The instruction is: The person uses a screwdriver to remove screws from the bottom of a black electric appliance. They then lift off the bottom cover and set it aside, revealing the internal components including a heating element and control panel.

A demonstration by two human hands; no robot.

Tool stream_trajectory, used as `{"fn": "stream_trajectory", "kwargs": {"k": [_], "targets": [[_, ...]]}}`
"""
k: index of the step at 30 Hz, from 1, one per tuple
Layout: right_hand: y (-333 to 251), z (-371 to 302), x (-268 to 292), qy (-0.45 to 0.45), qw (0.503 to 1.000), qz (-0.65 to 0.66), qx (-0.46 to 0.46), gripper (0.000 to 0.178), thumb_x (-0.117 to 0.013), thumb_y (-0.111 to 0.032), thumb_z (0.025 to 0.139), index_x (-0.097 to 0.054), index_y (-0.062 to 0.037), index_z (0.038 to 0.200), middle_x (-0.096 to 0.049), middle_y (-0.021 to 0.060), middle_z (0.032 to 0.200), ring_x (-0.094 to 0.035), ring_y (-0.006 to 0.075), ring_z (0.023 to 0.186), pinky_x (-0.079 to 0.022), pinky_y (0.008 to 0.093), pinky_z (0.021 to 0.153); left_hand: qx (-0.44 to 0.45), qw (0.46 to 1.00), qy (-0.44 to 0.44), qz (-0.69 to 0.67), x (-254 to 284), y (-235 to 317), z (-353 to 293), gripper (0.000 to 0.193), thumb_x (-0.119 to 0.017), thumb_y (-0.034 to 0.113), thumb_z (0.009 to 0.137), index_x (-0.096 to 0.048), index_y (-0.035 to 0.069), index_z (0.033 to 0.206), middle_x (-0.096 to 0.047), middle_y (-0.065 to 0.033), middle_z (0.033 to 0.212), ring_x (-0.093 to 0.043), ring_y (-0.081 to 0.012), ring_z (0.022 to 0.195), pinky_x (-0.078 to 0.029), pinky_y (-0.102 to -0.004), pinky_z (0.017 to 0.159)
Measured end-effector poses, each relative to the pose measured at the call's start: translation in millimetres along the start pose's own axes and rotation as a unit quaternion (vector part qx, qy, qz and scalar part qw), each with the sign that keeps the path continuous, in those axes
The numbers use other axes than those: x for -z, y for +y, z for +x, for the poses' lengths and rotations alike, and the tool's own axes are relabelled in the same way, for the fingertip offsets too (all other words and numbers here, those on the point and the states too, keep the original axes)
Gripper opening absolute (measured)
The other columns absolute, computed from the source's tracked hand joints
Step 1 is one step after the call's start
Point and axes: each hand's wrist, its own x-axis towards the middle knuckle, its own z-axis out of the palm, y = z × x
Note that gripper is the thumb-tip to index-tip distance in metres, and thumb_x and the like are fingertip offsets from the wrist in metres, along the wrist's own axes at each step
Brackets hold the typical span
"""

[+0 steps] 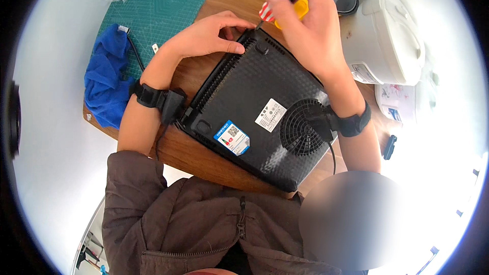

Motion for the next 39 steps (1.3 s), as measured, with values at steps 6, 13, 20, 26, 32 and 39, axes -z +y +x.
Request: {"fn": "stream_trajectory", "kwargs": {"k": [6, 13, 20, 26, 32, 39], "targets": [[-18.9, 2.2, -11.3, 0.078, 0.996, 0.029, 0.008, 0.038, -0.066, 0.002, 0.091, -0.061, -0.0008, 0.129, -0.065, 0.0140, 0.119, -0.062, 0.0253, 0.111, -0.048, 0.0332, 0.097, -0.008, 1.000, 0.005, 0.026, -2.9, -1.1, -0.9, 0.058, -0.084, 0.033, 0.086, -0.067, 0.015, 0.138, -0.060, -0.0060, 0.113, -0.062, -0.0165, 0.091, -0.051, -0.0309, 0.084], [-36.1, 10.4, 2.8, -0.012, 0.952, -0.292, 0.090, 0.037, -0.061, 0.002, 0.091, -0.059, 0.0006, 0.128, -0.064, 0.0185, 0.118, -0.065, 0.0345, 0.107, -0.051, 0.0395, 0.094, -0.045, 0.998, 0.009, 0.033, -1.6, -8.0, -0.9, 0.059, -0.083, 0.036, 0.087, -0.066, 0.014, 0.139, -0.063, -0.0082, 0.117, -0.063, -0.0184, 0.092, -0.052, -0.0327, 0.083], [-38.4, 10.7, -13.9, 0.006, 0.959, -0.277, -0.056, 0.034, -0.064, -0.017, 0.096, -0.056, -0.0035, 0.127, -0.069, 0.0218, 0.113, -0.069, 0.0351, 0.100, -0.054, 0.0419, 0.085, -0.017, 1.000, -0.002, 0.011, 0.6, -7.2, -4.4, 0.064, -0.083, 0.040, 0.087, -0.065, 0.008, 0.139, -0.068, -0.0160, 0.124, -0.067, -0.0231, 0.104, -0.054, -0.0337, 0.091], [-66.9, 2.4, -4.8, -0.006, 0.935, -0.355, 0.002, 0.030, -0.059, -0.014, 0.098, -0.053, -0.0061, 0.126, -0.067, 0.0212, 0.105, -0.069, 0.0336, 0.089, -0.055, 0.0402, 0.078, -0.079, 0.994, -0.026, 0.068, 5.1, -4.2, 11.0, 0.067, -0.078, 0.047, 0.088, -0.064, 0.001, 0.136, -0.067, -0.0226, 0.126, -0.063, -0.0370, 0.117, -0.049, -0.0432, 0.102], [-101.7, -29.9, -2.4, 0.037, 0.971, -0.224, 0.077, 0.036, -0.060, -0.004, 0.090, -0.056, -0.0014, 0.126, -0.064, 0.0173, 0.103, -0.066, 0.0225, 0.091, -0.054, 0.0314, 0.083, -0.081, 0.995, -0.024, 0.051, 13.0, -4.2, 0.7, 0.064, -0.078, 0.043, 0.090, -0.063, 0.002, 0.137, -0.068, -0.0217, 0.130, -0.064, -0.0336, 0.120, -0.050, -0.0415, 0.102], [-110.5, -84.2, -37.5, -0.201, 0.965, -0.018, 0.167, 0.040, -0.049, 0.002, 0.086, -0.049, 0.0037, 0.126, -0.061, 0.0254, 0.123, -0.063, 0.0231, 0.110, -0.052, 0.0324, 0.097, -0.074, 0.996, -0.040, 0.040, 10.5, -6.5, 0.1, 0.068, -0.077, 0.046, 0.090, -0.061, 0.004, 0.141, -0.066, -0.0222, 0.135, -0.062, -0.0336, 0.124, -0.049, -0.0411, 0.105]]}}
